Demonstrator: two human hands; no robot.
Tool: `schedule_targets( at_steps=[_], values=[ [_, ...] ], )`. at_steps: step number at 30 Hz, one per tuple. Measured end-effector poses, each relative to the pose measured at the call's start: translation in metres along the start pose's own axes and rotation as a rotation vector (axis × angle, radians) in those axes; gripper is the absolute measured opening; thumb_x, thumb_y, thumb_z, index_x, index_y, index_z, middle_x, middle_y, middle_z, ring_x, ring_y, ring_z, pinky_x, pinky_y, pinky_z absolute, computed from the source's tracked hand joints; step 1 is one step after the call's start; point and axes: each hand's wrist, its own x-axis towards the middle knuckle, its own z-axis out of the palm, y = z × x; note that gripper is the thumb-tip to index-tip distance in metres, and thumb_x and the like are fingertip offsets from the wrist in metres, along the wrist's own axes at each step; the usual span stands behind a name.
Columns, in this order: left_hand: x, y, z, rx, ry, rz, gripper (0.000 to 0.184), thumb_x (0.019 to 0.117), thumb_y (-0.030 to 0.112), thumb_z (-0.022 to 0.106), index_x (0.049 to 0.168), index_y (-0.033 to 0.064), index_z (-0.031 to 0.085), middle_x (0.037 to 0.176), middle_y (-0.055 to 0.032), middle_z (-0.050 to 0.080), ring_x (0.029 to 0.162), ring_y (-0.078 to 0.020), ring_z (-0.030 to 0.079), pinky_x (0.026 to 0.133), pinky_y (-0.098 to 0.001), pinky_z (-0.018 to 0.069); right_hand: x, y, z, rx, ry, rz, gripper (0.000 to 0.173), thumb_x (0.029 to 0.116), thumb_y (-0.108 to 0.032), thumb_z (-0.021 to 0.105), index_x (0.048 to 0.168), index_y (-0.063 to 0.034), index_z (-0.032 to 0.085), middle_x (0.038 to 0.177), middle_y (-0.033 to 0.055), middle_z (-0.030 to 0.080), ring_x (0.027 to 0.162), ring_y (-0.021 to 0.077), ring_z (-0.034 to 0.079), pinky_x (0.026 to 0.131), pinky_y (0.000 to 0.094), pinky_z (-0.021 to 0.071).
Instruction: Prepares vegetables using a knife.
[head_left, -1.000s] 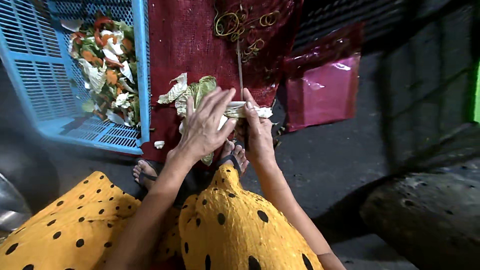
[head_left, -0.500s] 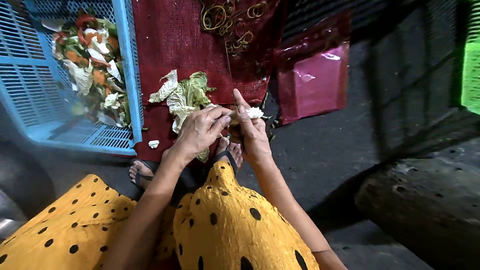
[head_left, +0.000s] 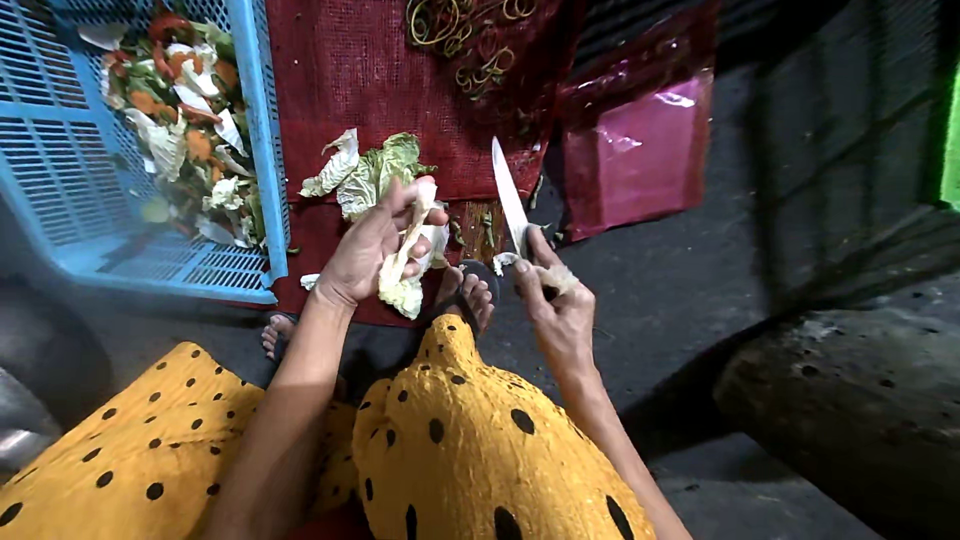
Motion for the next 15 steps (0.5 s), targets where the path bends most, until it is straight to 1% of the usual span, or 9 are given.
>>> schedule_targets(
  at_steps=[1,3,5,6,8,10,11,13,15],
  values=[
    [-0.002,0.000,-0.004,-0.171,-0.086,-0.015,0.067,0.1065,0.062,0.022,0.153,0.0181,0.039,0.125,-0.0080,0.069,0.064,-0.0083,0.064,0.047,-0.0195,0.0511,-0.006,0.009,-0.001,-0.241,0.077,-0.075,0.054,0.1012,-0.038,0.061,0.150,-0.0154,0.055,0.103,0.0172,0.071,0.074,0.0289,0.066,0.063,0.0477,0.0534],
    [-0.002,0.000,-0.005,-0.433,-0.196,-0.012,0.079,0.0999,0.071,0.032,0.153,0.0139,0.040,0.134,-0.0162,0.064,0.060,-0.0116,0.064,0.042,-0.0200,0.0487,-0.014,0.019,-0.007,-0.500,0.139,-0.092,0.070,0.0938,-0.048,0.066,0.152,-0.0133,0.051,0.106,0.0295,0.066,0.083,0.0459,0.067,0.063,0.0604,0.0514],
    [-0.001,-0.002,-0.001,-0.548,-0.236,0.009,0.078,0.0985,0.069,0.041,0.150,0.0095,0.043,0.135,-0.0185,0.064,0.062,-0.0131,0.066,0.041,-0.0207,0.0487,-0.021,0.022,-0.013,-0.590,0.173,-0.064,0.082,0.0905,-0.059,0.065,0.154,-0.0100,0.048,0.112,0.0324,0.065,0.093,0.0501,0.065,0.066,0.0621,0.0510],
    [-0.001,-0.003,0.001,-0.545,-0.234,0.023,0.078,0.0984,0.069,0.040,0.150,0.0101,0.044,0.137,-0.0175,0.063,0.074,-0.0163,0.071,0.046,-0.0237,0.0534,-0.023,0.023,-0.016,-0.604,0.193,-0.059,0.087,0.0892,-0.063,0.065,0.154,-0.0073,0.047,0.113,0.0330,0.064,0.095,0.0504,0.065,0.067,0.0617,0.0513],
    [-0.001,-0.004,0.002,-0.509,-0.219,0.049,0.083,0.0984,0.074,0.030,0.152,0.0132,0.044,0.147,-0.0161,0.057,0.115,-0.0292,0.070,0.069,-0.0397,0.0647,-0.022,0.023,-0.021,-0.588,0.226,-0.058,0.094,0.0875,-0.067,0.064,0.154,-0.0038,0.045,0.116,0.0337,0.063,0.096,0.0495,0.064,0.070,0.0608,0.0516],
    [0.000,-0.004,0.003,-0.477,-0.194,0.039,0.090,0.0966,0.079,0.015,0.155,0.0158,0.040,0.154,-0.0162,0.050,0.136,-0.0372,0.055,0.094,-0.0576,0.0574,-0.018,0.021,-0.022,-0.511,0.240,-0.059,0.091,0.0905,-0.066,0.061,0.155,-0.0029,0.044,0.115,0.0334,0.063,0.093,0.0477,0.065,0.071,0.0596,0.0517],
    [0.001,-0.004,0.003,-0.450,-0.177,0.027,0.090,0.0964,0.079,0.012,0.156,0.0167,0.039,0.156,-0.0150,0.048,0.141,-0.0379,0.049,0.102,-0.0628,0.0503,-0.014,0.018,-0.021,-0.433,0.241,-0.059,0.086,0.0938,-0.062,0.059,0.154,-0.0022,0.044,0.113,0.0326,0.063,0.090,0.0449,0.065,0.071,0.0580,0.0519],
    [0.002,-0.002,0.005,-0.373,-0.120,0.007,0.088,0.0984,0.076,0.007,0.155,0.0176,0.041,0.156,-0.0118,0.049,0.143,-0.0352,0.048,0.106,-0.0634,0.0468,-0.004,0.008,-0.016,-0.201,0.201,-0.029,0.076,0.1001,-0.052,0.055,0.155,-0.0015,0.043,0.115,0.0277,0.065,0.092,0.0332,0.065,0.080,0.0498,0.0528],
    [0.002,-0.001,0.008,-0.351,-0.099,-0.011,0.085,0.1010,0.071,0.004,0.155,0.0166,0.042,0.155,-0.0115,0.050,0.142,-0.0341,0.049,0.107,-0.0618,0.0476,0.008,-0.009,-0.006,0.077,0.125,0.026,0.065,0.1046,-0.044,0.051,0.157,-0.0058,0.041,0.133,0.0190,0.063,0.108,0.0173,0.065,0.094,0.0363,0.0528]
  ],
)
